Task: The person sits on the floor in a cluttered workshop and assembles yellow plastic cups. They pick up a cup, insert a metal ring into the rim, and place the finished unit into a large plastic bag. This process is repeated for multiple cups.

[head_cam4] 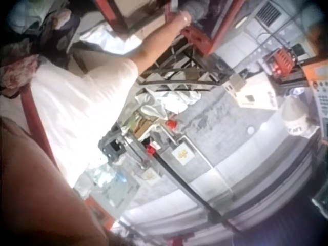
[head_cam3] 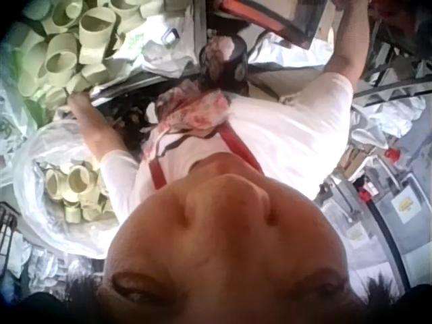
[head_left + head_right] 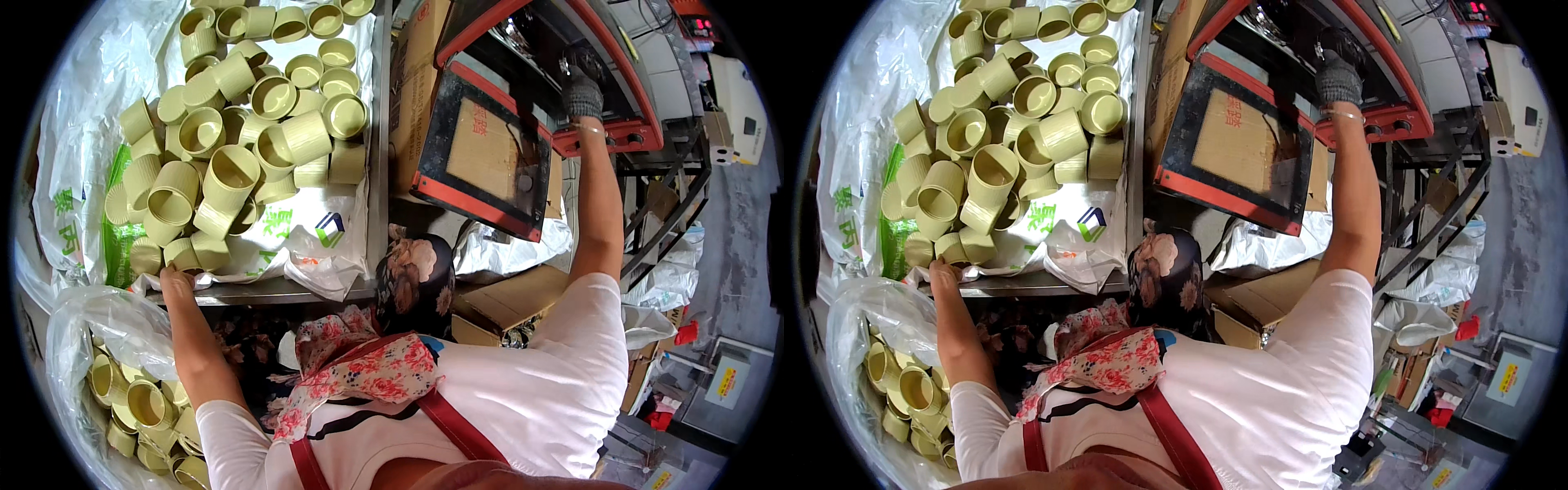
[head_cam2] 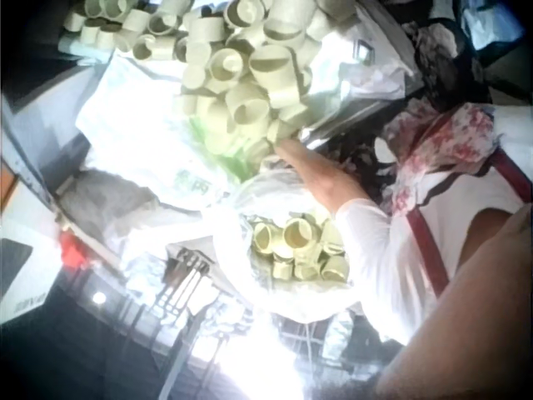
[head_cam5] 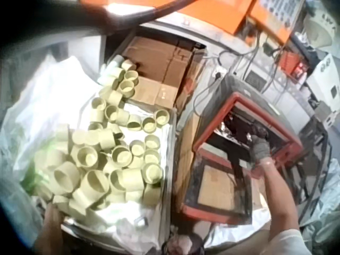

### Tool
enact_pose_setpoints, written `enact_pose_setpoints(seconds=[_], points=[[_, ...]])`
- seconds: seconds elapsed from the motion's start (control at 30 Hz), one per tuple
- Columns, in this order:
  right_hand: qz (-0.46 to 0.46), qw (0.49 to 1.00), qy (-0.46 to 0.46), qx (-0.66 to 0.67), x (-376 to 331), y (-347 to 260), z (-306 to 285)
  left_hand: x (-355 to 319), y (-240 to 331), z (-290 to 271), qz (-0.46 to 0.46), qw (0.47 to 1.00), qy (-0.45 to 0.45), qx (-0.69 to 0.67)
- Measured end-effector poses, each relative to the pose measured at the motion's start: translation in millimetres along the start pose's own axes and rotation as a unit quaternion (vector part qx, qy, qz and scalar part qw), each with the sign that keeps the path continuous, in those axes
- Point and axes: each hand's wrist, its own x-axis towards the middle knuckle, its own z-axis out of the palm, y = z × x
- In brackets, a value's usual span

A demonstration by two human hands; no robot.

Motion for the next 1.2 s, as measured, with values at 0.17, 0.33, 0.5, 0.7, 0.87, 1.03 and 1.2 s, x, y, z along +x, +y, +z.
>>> enact_pose_setpoints(seconds=[0.17, 0.33, 0.5, 0.7, 0.87, 1.03, 1.2], points=[[-0.08, 0.996, -0.04, -0.005, 55.1, -16.3, 27.6, 11.0, -23.4, -44.0, 0.081, 0.969, 0.137, -0.187], [-0.046, 0.996, 0.026, 0.073, 26.8, 13.4, 19.1, -186.1, -13.5, 55.9, 0.392, 0.895, 0.158, -0.145], [-0.041, 0.988, 0.018, 0.147, 8.7, 17.3, 19.9, -273.3, -20.8, 44.3, 0.511, 0.85, 0.115, 0.059], [-0.12, 0.98, -0.012, 0.156, -27.0, -32.6, -38.1, -323.4, -31.9, 5.4, 0.505, 0.857, -0.037, 0.099], [-0.448, 0.827, 0.025, 0.34, -202.6, -147.8, -104.1, -388.7, -47.7, 15.6, 0.459, 0.833, -0.237, 0.198], [-0.598, 0.667, -0.076, 0.439, -370.9, -221.1, -92.6, -400.7, -95.4, 6.2, 0.336, 0.855, -0.389, 0.066], [-0.51, 0.514, -0.406, 0.557, -408.6, -239.6, -107.0, -403.1, -134.5, -6.1, 0.307, 0.85, -0.421, -0.075]])
